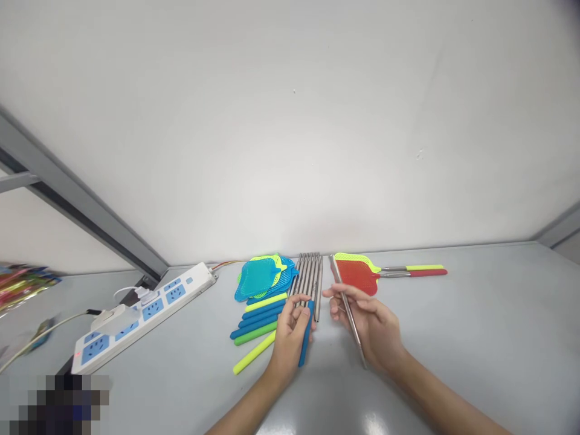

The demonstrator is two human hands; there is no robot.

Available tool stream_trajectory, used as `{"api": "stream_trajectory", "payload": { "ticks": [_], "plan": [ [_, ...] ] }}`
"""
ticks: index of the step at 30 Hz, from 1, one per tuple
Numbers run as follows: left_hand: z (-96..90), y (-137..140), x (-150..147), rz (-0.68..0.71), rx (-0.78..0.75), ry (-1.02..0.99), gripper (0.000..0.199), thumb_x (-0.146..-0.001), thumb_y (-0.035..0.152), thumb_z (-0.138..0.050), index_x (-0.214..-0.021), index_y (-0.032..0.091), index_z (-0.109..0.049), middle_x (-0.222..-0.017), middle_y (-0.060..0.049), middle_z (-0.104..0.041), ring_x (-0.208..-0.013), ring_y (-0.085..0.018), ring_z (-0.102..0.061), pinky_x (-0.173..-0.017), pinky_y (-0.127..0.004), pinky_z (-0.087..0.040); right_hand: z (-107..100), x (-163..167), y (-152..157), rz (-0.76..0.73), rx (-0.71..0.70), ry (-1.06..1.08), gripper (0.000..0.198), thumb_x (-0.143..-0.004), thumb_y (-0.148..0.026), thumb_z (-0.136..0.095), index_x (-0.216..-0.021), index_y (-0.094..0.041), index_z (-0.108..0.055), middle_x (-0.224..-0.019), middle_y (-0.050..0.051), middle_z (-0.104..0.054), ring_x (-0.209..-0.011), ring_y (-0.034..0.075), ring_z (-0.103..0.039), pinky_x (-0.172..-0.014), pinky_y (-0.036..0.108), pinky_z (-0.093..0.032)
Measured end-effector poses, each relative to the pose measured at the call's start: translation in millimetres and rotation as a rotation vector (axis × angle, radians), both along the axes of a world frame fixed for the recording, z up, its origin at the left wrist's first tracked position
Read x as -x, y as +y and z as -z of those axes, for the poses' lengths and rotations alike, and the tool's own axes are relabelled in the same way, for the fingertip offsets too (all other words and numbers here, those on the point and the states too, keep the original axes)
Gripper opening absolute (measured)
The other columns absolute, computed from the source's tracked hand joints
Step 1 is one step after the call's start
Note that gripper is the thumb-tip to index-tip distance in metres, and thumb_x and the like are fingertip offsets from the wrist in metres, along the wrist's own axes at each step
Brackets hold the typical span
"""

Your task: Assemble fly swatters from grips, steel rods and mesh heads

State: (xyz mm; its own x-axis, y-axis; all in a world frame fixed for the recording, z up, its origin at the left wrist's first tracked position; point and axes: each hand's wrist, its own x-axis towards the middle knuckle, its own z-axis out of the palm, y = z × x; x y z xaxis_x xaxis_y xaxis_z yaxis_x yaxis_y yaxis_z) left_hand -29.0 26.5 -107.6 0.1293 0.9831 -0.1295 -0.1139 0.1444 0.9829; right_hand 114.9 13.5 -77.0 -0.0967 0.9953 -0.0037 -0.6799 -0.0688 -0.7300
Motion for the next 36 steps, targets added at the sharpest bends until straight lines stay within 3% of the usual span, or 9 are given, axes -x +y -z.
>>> {"api": "stream_trajectory", "payload": {
  "ticks": [6, 10, 15, 18, 24, 28, 30, 33, 36],
  "plan": [
    [1.3, 0.2, 0.8, 0.018, -0.015, 0.019, 0.026, -0.077, 0.038, -0.048, -0.096, 0.020, -0.045, -0.055, 0.005, -0.046, -0.047, -0.008, -0.042, -0.047, -0.019, -0.036, -48.4, -7.3, -7.5, 0.000, 0.001, -0.025, 0.031, -0.064, -0.014, -0.052, -0.092, -0.023, -0.061, -0.086, 0.006, -0.063, -0.066, 0.017, -0.052, -0.063, 0.033, -0.041],
    [3.0, -0.8, -0.3, 0.023, -0.010, 0.036, 0.027, -0.077, 0.038, -0.047, -0.097, 0.019, -0.045, -0.056, 0.005, -0.046, -0.047, -0.008, -0.041, -0.046, -0.018, -0.036, -53.6, -4.7, -4.7, 0.011, -0.018, -0.048, 0.015, -0.075, -0.029, -0.054, -0.084, -0.020, -0.062, -0.069, 0.004, -0.061, -0.057, 0.014, -0.050, -0.057, 0.030, -0.039],
    [5.5, -0.1, 0.3, 0.049, -0.046, 0.057, 0.028, -0.077, 0.038, -0.048, -0.095, 0.016, -0.048, -0.058, 0.003, -0.047, -0.049, -0.008, -0.042, -0.045, -0.018, -0.034, -24.3, -0.9, 16.2, 0.190, -0.048, -0.183, 0.028, -0.078, -0.040, -0.050, -0.083, -0.016, -0.062, -0.045, -0.001, -0.051, -0.046, 0.011, -0.044, -0.053, 0.026, -0.037],
    [7.6, -0.1, 0.3, 0.057, -0.063, 0.074, 0.028, -0.077, 0.039, -0.049, -0.094, 0.016, -0.050, -0.058, 0.003, -0.047, -0.050, -0.009, -0.043, -0.045, -0.018, -0.035, 4.8, 0.2, 26.1, 0.402, 0.000, -0.235, 0.032, -0.076, -0.045, -0.050, -0.076, -0.015, -0.061, -0.044, -0.002, -0.049, -0.045, 0.010, -0.043, -0.050, 0.024, -0.035],
    [7.0, -2.3, -0.1, 0.057, -0.127, 0.160, 0.031, -0.078, 0.039, -0.046, -0.099, 0.016, -0.052, -0.062, 0.000, -0.050, -0.055, -0.011, -0.048, -0.049, -0.020, -0.039, 46.0, 2.6, 28.5, 0.508, 0.096, -0.114, 0.027, -0.075, -0.043, -0.052, -0.074, -0.017, -0.056, -0.045, -0.003, -0.049, -0.043, 0.010, -0.044, -0.044, 0.023, -0.034],
    [-15.3, 5.9, 12.3, 0.140, -0.343, 0.478, 0.026, -0.078, 0.035, -0.047, -0.096, 0.019, -0.059, -0.082, -0.005, -0.061, -0.074, -0.017, -0.055, -0.069, -0.028, -0.043, 50.6, 0.6, 28.9, 0.523, 0.124, -0.073, 0.026, -0.075, -0.043, -0.052, -0.073, -0.017, -0.055, -0.044, -0.003, -0.047, -0.043, 0.011, -0.043, -0.043, 0.023, -0.032],
    [-32.3, 14.4, 24.6, 0.256, -0.485, 0.655, 0.023, -0.079, 0.032, -0.046, -0.092, 0.022, -0.062, -0.089, -0.004, -0.062, -0.084, -0.019, -0.055, -0.078, -0.031, -0.040, 50.5, -0.5, 29.6, 0.513, 0.141, -0.057, 0.027, -0.076, -0.043, -0.050, -0.073, -0.017, -0.056, -0.043, -0.003, -0.046, -0.042, 0.010, -0.042, -0.043, 0.022, -0.032],
    [-54.9, 28.9, 46.2, 0.202, -0.580, 0.889, 0.026, -0.081, 0.031, -0.042, -0.095, 0.021, -0.062, -0.094, -0.006, -0.062, -0.088, -0.021, -0.054, -0.079, -0.032, -0.039, 50.2, -1.2, 30.1, 0.490, 0.159, -0.042, 0.026, -0.076, -0.042, -0.050, -0.072, -0.017, -0.056, -0.043, -0.004, -0.046, -0.042, 0.009, -0.041, -0.043, 0.022, -0.032],
    [-64.8, 40.4, 64.3, 0.209, -0.595, 1.092, 0.027, -0.081, 0.031, -0.040, -0.092, 0.022, -0.063, -0.091, -0.006, -0.062, -0.083, -0.021, -0.055, -0.074, -0.032, -0.040, 50.2, -0.9, 29.9, 0.472, 0.160, -0.057, 0.026, -0.077, -0.041, -0.050, -0.072, -0.017, -0.057, -0.044, -0.003, -0.047, -0.043, 0.009, -0.041, -0.044, 0.022, -0.032]
  ]
}}
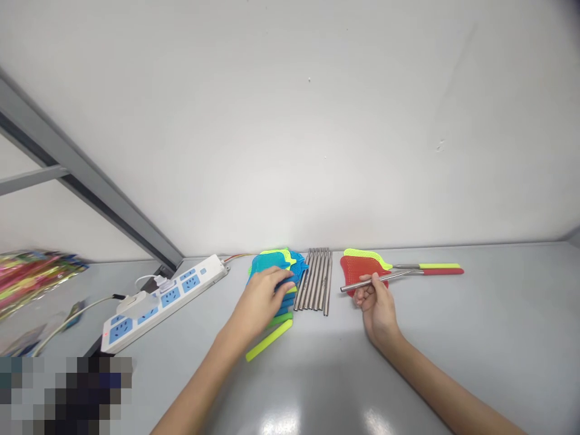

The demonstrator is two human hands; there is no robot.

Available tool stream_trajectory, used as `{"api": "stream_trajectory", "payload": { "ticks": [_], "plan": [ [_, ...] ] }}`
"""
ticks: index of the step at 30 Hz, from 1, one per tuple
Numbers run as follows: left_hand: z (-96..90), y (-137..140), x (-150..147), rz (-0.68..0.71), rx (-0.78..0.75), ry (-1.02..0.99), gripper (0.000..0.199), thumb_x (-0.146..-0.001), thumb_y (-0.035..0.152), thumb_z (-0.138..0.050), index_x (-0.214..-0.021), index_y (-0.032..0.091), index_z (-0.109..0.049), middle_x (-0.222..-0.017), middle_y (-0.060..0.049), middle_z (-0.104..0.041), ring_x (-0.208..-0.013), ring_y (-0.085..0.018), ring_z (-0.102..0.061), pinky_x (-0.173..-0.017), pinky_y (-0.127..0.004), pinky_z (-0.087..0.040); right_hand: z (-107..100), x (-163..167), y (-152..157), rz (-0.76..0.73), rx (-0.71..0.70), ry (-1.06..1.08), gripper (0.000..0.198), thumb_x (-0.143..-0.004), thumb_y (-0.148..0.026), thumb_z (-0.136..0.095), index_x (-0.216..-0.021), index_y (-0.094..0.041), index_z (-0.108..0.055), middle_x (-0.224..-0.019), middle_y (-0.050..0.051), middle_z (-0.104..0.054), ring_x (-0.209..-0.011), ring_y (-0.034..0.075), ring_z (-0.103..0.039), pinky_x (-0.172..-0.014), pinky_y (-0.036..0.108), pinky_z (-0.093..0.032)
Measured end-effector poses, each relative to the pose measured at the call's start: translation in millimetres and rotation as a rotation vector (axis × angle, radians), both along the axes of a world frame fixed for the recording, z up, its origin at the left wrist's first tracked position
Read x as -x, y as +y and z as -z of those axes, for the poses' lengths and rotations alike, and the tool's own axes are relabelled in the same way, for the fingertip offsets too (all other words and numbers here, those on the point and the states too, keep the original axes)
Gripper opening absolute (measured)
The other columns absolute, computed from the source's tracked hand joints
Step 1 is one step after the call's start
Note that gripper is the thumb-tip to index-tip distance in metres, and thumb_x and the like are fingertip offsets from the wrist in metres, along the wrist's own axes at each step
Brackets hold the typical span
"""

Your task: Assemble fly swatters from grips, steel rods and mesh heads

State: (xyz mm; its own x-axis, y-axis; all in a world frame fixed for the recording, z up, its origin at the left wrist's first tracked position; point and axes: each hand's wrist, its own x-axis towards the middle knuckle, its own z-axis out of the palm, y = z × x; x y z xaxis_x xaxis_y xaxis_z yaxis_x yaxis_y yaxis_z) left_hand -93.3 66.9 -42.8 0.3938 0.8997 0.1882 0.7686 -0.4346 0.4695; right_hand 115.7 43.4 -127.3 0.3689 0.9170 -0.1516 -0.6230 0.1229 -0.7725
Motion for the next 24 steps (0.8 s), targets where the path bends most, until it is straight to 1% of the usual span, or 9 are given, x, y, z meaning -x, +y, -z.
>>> {"api": "stream_trajectory", "payload": {
  "ticks": [2, 5, 9, 13, 17, 21, 24],
  "plan": [
    [1.4, 4.6, 7.5, 0.006, 0.049, 0.082, 0.026, -0.080, 0.031, -0.041, -0.090, 0.023, -0.063, -0.085, -0.005, -0.062, -0.076, -0.021, -0.056, -0.067, -0.030, -0.040, 0.5, 0.2, -0.1, -0.003, 0.002, -0.016, 0.026, -0.076, -0.041, -0.051, -0.072, -0.016, -0.057, -0.044, -0.003, -0.047, -0.042, 0.009, -0.041, -0.043, 0.022, -0.032],
    [10.2, 8.1, 12.0, 0.004, 0.097, 0.124, 0.023, -0.077, 0.030, -0.046, -0.086, 0.022, -0.065, -0.080, -0.006, -0.062, -0.071, -0.021, -0.056, -0.063, -0.029, -0.039, 1.6, 0.4, 0.2, -0.007, 0.001, -0.028, 0.027, -0.076, -0.042, -0.051, -0.073, -0.016, -0.057, -0.045, -0.003, -0.047, -0.042, 0.010, -0.041, -0.043, 0.023, -0.032],
    [21.8, 11.0, 11.0, 0.015, 0.088, 0.134, 0.020, -0.075, 0.026, -0.047, -0.080, 0.023, -0.066, -0.078, -0.006, -0.062, -0.070, -0.021, -0.055, -0.061, -0.029, -0.038, 1.4, 0.4, 0.2, -0.023, -0.002, -0.032, 0.027, -0.076, -0.042, -0.051, -0.073, -0.016, -0.057, -0.045, -0.003, -0.047, -0.043, 0.010, -0.042, -0.043, 0.022, -0.032],
    [28.4, 13.7, 9.9, 0.031, 0.059, 0.136, 0.017, -0.072, 0.023, -0.050, -0.075, 0.023, -0.066, -0.075, -0.007, -0.060, -0.071, -0.022, -0.054, -0.062, -0.030, -0.037, -0.3, 0.6, 0.1, -0.047, -0.001, -0.023, 0.027, -0.076, -0.042, -0.051, -0.072, -0.016, -0.057, -0.045, -0.002, -0.048, -0.042, 0.010, -0.042, -0.042, 0.022, -0.032],
    [29.4, 13.4, 8.9, -0.002, 0.029, 0.205, 0.014, -0.071, 0.017, -0.048, -0.079, 0.022, -0.060, -0.075, -0.005, -0.057, -0.071, -0.021, -0.052, -0.059, -0.028, -0.036, -0.2, 0.6, 0.7, -0.045, -0.003, -0.020, 0.027, -0.076, -0.041, -0.051, -0.072, -0.015, -0.057, -0.045, -0.002, -0.048, -0.042, 0.009, -0.042, -0.042, 0.021, -0.032],
    [27.3, 12.3, 7.4, -0.016, 0.034, 0.248, 0.009, -0.072, 0.016, -0.047, -0.072, 0.020, -0.054, -0.074, -0.004, -0.055, -0.070, -0.019, -0.051, -0.057, -0.026, -0.034, 0.4, 0.6, 1.0, -0.054, 0.007, -0.023, 0.027, -0.076, -0.041, -0.051, -0.070, -0.016, -0.057, -0.045, -0.002, -0.048, -0.042, 0.008, -0.041, -0.042, 0.020, -0.032],
    [27.5, 13.2, 8.0, -0.019, 0.045, 0.271, 0.009, -0.073, 0.018, -0.046, -0.071, 0.019, -0.054, -0.076, -0.005, -0.056, -0.071, -0.020, -0.051, -0.058, -0.026, -0.034, 0.5, 0.8, 0.7, -0.054, 0.010, -0.023, 0.027, -0.076, -0.041, -0.051, -0.070, -0.015, -0.058, -0.045, -0.002, -0.048, -0.042, 0.008, -0.041, -0.042, 0.020, -0.032]
  ]
}}
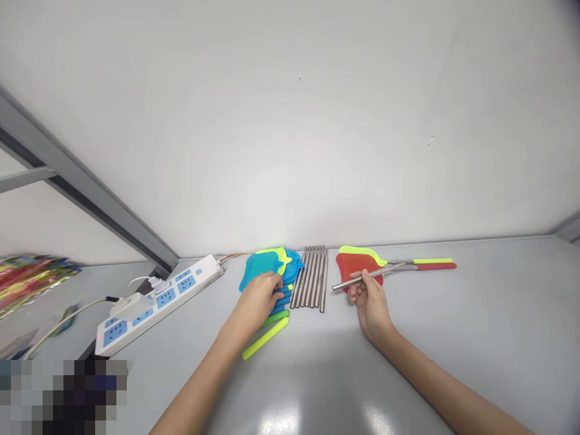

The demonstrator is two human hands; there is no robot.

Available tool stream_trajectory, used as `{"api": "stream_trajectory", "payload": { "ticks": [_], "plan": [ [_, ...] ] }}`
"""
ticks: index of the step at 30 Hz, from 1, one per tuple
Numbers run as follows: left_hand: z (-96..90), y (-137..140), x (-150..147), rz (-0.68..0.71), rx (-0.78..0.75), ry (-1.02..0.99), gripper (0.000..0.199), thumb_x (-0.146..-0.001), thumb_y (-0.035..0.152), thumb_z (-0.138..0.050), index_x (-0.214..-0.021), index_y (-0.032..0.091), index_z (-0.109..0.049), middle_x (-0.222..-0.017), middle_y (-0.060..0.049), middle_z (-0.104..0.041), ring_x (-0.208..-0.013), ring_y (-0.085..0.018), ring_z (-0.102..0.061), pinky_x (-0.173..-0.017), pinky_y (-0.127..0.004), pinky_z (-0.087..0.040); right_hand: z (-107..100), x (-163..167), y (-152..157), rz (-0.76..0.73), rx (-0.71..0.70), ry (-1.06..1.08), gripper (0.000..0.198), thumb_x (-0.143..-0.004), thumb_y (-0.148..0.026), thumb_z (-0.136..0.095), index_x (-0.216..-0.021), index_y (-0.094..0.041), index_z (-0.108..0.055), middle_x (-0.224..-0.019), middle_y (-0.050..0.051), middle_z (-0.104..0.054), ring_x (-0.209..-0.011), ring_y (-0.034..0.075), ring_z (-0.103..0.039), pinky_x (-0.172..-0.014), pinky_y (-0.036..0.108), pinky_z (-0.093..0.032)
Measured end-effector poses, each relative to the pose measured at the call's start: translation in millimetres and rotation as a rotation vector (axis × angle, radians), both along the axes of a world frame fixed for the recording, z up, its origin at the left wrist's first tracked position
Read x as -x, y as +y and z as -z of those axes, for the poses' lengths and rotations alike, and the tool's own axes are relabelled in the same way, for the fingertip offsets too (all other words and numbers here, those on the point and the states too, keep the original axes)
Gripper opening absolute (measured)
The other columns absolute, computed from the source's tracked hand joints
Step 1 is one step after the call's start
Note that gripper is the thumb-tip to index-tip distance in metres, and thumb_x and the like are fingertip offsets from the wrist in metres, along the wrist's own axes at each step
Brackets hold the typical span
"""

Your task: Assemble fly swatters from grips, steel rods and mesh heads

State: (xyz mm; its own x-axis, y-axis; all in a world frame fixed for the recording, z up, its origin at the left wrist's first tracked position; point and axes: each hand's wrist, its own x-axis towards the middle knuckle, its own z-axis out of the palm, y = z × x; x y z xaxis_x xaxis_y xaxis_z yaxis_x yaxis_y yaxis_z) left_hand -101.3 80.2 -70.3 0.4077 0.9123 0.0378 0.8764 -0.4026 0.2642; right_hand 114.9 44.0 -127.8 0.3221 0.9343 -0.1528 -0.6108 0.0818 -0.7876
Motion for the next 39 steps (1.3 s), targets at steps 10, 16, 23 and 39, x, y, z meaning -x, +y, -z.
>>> {"api": "stream_trajectory", "payload": {
  "ticks": [10, 16, 23, 39],
  "plan": [
    [-5.2, -7.6, -10.0, 0.099, -0.068, 0.005, 0.020, -0.082, 0.026, -0.036, -0.081, 0.017, -0.054, -0.079, -0.006, -0.052, -0.076, -0.020, -0.049, -0.067, -0.030, -0.036, -0.9, -0.3, 0.5, -0.006, -0.019, 0.030, 0.026, -0.076, -0.040, -0.051, -0.071, -0.015, -0.059, -0.046, -0.002, -0.049, -0.043, 0.009, -0.042, -0.042, 0.021, -0.032],
    [-17.5, -33.7, -35.6, 0.167, -0.109, -0.056, 0.021, -0.086, 0.025, -0.030, -0.090, 0.018, -0.049, -0.087, -0.005, -0.054, -0.081, -0.020, -0.047, -0.078, -0.036, -0.034, 0.2, -0.6, 0.3, -0.005, -0.040, 0.026, 0.026, -0.077, -0.039, -0.050, -0.071, -0.015, -0.059, -0.045, -0.002, -0.049, -0.043, 0.009, -0.042, -0.042, 0.021, -0.032],
    [-20.2, -72.3, -63.7, 0.127, 0.162, -0.462, 0.028, -0.087, 0.029, -0.029, -0.110, 0.023, -0.044, -0.100, -0.005, -0.054, -0.089, -0.018, -0.047, -0.077, -0.030, -0.036, 2.7, -0.7, 2.0, 0.035, -0.051, 0.012, 0.022, -0.073, -0.038, -0.056, -0.071, -0.016, -0.058, -0.045, -0.003, -0.048, -0.042, 0.008, -0.042, -0.042, 0.021, -0.032],
    [48.5, -48.9, -78.7, -0.168, 0.824, -1.323, 0.041, -0.075, 0.051, -0.045, -0.093, 0.014, -0.047, -0.057, 0.006, -0.044, -0.033, -0.003, -0.034, -0.035, -0.018, -0.025, 1.0, 1.7, -2.2, 0.014, -0.002, -0.078, 0.024, -0.076, -0.039, -0.053, -0.067, -0.017, -0.053, -0.046, -0.003, -0.048, -0.043, 0.009, -0.043, -0.042, 0.021, -0.033]
  ]
}}
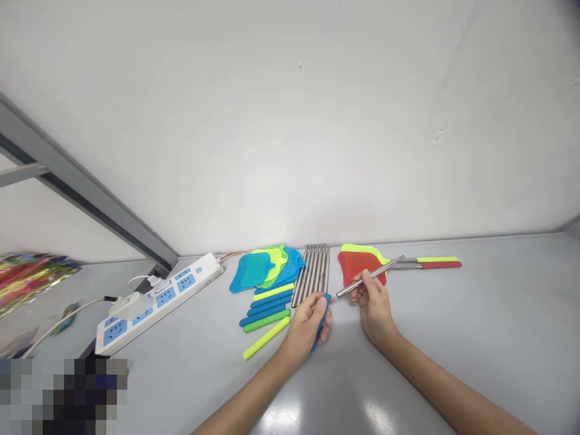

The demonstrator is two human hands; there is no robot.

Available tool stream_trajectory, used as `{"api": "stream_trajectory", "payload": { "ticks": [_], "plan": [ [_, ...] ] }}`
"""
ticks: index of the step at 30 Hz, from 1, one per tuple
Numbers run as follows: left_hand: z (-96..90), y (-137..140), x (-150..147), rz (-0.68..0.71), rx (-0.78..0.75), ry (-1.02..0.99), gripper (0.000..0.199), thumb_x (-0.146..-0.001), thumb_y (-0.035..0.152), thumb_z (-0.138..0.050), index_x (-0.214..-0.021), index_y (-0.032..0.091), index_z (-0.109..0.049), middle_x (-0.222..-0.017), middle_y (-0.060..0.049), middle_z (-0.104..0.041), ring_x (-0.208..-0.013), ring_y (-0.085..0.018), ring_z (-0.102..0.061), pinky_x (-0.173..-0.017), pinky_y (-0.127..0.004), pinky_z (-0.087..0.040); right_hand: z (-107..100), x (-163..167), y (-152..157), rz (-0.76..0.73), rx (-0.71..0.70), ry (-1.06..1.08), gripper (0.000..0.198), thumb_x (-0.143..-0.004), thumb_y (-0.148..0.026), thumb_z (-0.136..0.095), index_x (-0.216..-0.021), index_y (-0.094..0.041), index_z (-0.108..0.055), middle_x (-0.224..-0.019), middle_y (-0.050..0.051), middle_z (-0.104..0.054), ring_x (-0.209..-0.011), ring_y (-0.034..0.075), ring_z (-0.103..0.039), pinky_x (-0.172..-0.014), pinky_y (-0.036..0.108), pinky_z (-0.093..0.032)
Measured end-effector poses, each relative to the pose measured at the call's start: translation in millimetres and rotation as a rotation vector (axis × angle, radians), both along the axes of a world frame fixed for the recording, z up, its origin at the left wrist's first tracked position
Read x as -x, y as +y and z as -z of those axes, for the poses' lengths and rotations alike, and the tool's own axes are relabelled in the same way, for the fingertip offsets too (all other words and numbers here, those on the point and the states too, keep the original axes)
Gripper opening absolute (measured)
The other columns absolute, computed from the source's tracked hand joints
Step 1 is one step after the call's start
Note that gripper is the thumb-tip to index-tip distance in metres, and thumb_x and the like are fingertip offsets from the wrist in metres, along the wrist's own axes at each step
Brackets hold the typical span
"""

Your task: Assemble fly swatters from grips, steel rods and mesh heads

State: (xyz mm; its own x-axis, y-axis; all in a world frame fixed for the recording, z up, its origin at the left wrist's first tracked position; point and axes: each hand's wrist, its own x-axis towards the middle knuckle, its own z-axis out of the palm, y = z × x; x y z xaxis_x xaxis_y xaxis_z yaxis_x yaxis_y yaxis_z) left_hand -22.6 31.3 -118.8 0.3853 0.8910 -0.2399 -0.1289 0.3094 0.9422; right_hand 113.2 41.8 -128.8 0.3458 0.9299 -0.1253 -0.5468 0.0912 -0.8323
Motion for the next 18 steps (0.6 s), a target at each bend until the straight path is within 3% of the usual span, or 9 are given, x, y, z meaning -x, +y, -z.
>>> {"api": "stream_trajectory", "payload": {
  "ticks": [9, 18],
  "plan": [
    [3.1, -1.3, 2.3, 0.020, -0.045, 0.005, 0.039, -0.077, 0.047, -0.045, -0.095, 0.012, -0.051, -0.056, 0.004, -0.048, -0.034, -0.004, -0.037, -0.035, -0.018, -0.027, -0.6, 0.9, -3.5, -0.111, -0.049, -0.079, 0.023, -0.080, -0.038, -0.048, -0.074, -0.017, -0.055, -0.052, -0.001, -0.053, -0.047, 0.010, -0.046, -0.044, 0.022, -0.034],
    [1.6, -3.6, 4.2, 0.088, -0.099, 0.084, 0.036, -0.080, 0.043, -0.043, -0.096, 0.012, -0.052, -0.058, 0.003, -0.048, -0.038, -0.004, -0.038, -0.038, -0.018, -0.029, -2.2, 0.5, -3.9, -0.127, -0.048, -0.083, 0.026, -0.079, -0.040, -0.048, -0.066, -0.018, -0.052, -0.052, -0.002, -0.048, -0.046, 0.010, -0.043, -0.046, 0.022, -0.033]
  ]
}}
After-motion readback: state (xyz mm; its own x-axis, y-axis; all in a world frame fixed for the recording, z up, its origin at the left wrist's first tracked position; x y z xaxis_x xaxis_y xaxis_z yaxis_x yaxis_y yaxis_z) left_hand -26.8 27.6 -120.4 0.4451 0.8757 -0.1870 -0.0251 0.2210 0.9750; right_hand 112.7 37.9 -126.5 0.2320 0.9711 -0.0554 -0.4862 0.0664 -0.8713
